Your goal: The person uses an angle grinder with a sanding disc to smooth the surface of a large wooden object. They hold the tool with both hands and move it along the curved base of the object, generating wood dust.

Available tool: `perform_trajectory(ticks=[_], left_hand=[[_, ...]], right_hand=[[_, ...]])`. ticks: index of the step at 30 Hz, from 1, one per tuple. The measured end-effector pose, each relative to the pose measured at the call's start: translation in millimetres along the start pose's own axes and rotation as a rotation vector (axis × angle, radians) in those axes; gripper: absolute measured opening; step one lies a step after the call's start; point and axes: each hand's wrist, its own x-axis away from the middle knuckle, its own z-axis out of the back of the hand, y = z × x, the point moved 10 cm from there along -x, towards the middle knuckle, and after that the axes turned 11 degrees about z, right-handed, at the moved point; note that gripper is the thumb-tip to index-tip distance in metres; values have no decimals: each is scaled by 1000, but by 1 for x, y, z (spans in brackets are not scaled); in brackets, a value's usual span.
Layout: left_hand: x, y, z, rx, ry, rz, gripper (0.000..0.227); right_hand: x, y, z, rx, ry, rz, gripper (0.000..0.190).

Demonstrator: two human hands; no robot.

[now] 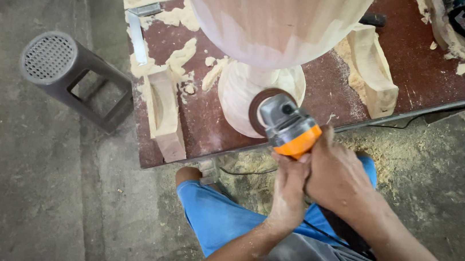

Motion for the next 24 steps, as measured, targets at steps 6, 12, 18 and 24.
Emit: perform_trajectory(ticks=[6, 12, 18, 24], left_hand=[[-6, 17, -34, 16, -109, -144, 37], [-15, 25, -50, -356, -82, -156, 46], [10, -10, -22, 55, -184, -128, 54], [12, 2, 50, 111, 12, -258, 72]], right_hand=[[4, 18, 18, -109, 136, 13, 65], [18, 46, 34, -228, 318, -91, 60], [32, 27, -5, -37, 156, -70, 58], [8, -26, -44, 14, 43, 44, 55]])
